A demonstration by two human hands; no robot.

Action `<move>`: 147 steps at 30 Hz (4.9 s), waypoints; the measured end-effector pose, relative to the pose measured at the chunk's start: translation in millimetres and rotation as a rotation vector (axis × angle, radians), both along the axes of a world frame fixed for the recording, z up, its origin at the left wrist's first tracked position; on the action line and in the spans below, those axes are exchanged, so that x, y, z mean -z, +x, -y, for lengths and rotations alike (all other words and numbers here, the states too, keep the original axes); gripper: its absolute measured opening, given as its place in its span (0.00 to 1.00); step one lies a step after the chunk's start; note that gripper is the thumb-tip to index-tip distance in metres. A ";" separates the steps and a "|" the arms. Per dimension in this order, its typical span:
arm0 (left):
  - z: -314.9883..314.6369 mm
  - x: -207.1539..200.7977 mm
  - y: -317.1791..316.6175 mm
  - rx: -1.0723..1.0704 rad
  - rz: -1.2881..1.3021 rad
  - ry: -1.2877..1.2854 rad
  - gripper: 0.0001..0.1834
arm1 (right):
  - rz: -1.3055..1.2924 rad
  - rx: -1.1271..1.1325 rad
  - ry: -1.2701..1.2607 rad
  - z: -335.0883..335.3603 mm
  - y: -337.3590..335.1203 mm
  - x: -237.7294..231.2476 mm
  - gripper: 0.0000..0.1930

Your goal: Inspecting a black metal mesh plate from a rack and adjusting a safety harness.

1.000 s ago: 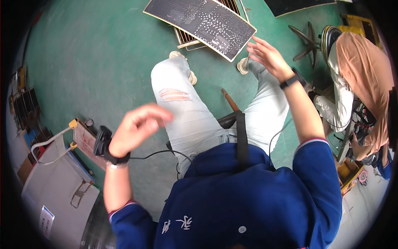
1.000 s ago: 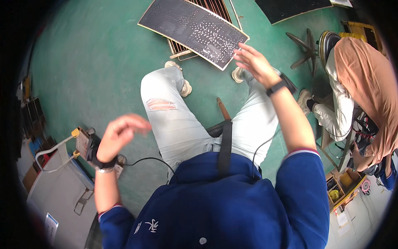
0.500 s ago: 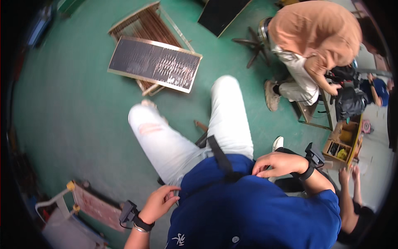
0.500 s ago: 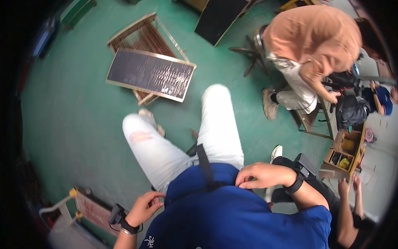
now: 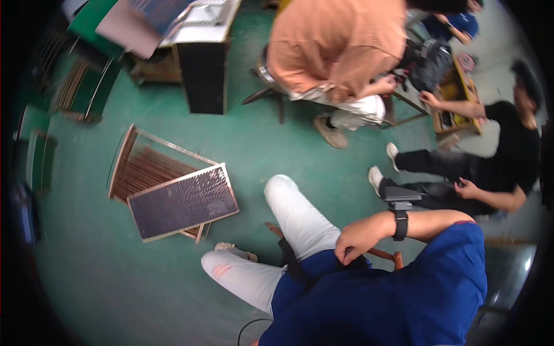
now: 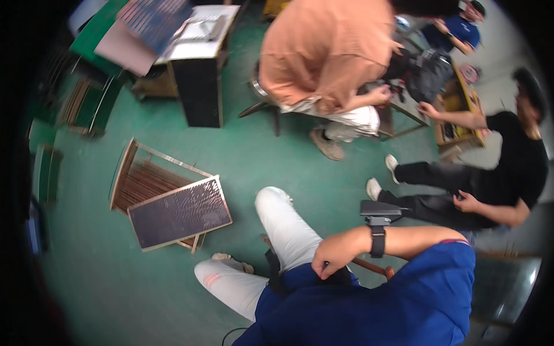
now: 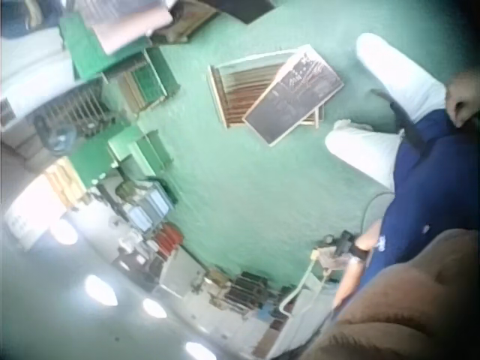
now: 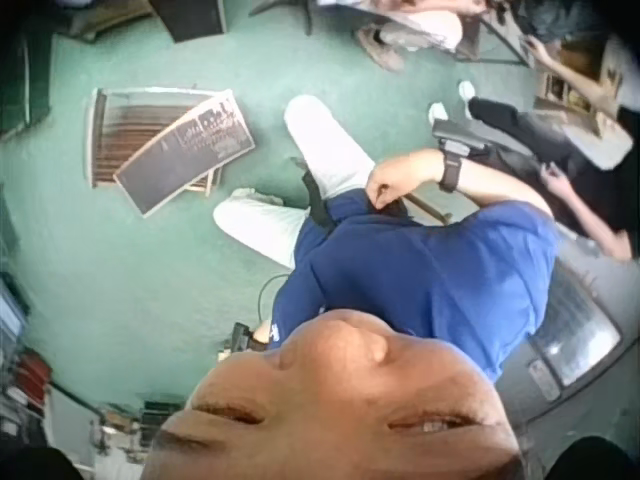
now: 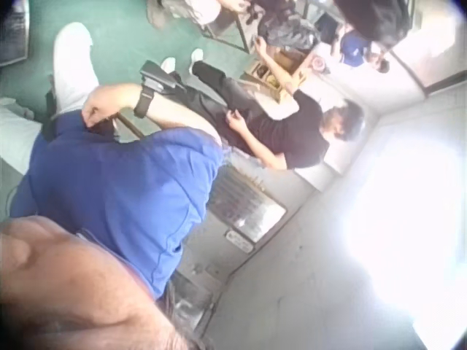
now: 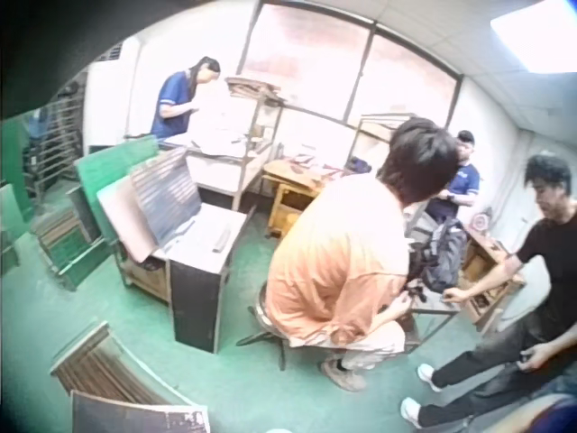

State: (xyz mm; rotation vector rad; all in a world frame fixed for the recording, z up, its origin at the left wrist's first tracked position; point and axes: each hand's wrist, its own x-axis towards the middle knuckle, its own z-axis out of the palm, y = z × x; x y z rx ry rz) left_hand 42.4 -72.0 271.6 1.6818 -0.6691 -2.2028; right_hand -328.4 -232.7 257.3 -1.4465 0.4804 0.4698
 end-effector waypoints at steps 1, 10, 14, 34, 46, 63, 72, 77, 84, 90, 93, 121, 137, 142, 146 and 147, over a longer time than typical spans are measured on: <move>13.3 -6.9 0.1 0.047 0.042 -0.022 0.05 | -0.012 0.044 -0.005 0.2 -0.3 -10.4 0.09; 96.1 -68.4 -8.7 0.403 0.204 -0.258 0.05 | 0.010 0.312 -0.050 -35.2 -20.2 -114.4 0.09; 114.8 -96.8 -20.5 0.505 0.216 -0.343 0.05 | 0.014 0.438 -0.111 -59.6 -33.2 -149.4 0.10; 134.0 -135.8 -46.5 0.698 0.287 -0.507 0.07 | -0.423 0.328 0.350 -169.3 -46.5 -199.1 0.22; 127.9 -136.5 -29.0 0.638 0.325 -0.532 0.07 | -0.376 0.205 0.669 -196.0 -38.2 -171.5 0.20; 123.2 -144.8 -2.6 0.616 0.417 -0.593 0.08 | -0.474 0.283 0.471 -174.6 -45.1 -170.9 0.19; 122.6 -147.3 10.1 0.642 0.492 -0.642 0.09 | -0.357 0.132 0.394 -163.0 -53.7 -160.6 0.14; 120.5 -151.5 21.4 0.652 0.550 -0.679 0.09 | -0.350 0.156 0.292 -147.2 -63.0 -156.4 0.14; 120.8 -159.9 45.3 0.671 0.651 -0.776 0.10 | -0.253 0.277 0.199 -96.8 -69.2 -175.9 0.19; 132.3 -175.5 47.9 0.554 0.520 -0.834 0.12 | -0.008 0.700 0.111 -54.5 -69.7 -192.6 0.17; 121.8 -173.2 36.0 0.374 0.150 -0.438 0.15 | 0.084 0.824 0.054 -52.2 -62.6 -198.8 0.18; 103.3 -187.5 -37.4 0.705 -0.092 -0.188 0.18 | 0.378 0.606 -0.032 -79.1 -30.8 -184.3 0.12; 82.5 -161.7 -18.8 0.726 -0.151 -0.199 0.17 | -0.011 0.502 -0.122 -64.0 -34.8 -202.1 0.19; 85.8 -213.2 -36.8 0.708 -0.085 -0.452 0.05 | -0.029 0.383 -0.195 -52.7 -27.2 -223.2 0.19; 98.3 -202.1 -17.9 0.570 -0.161 -0.404 0.10 | -0.030 0.397 -0.281 -52.4 -21.3 -233.4 0.17; 99.5 -209.1 -17.7 0.457 -0.180 -0.384 0.10 | -0.051 0.403 -0.279 -52.0 -19.0 -236.3 0.16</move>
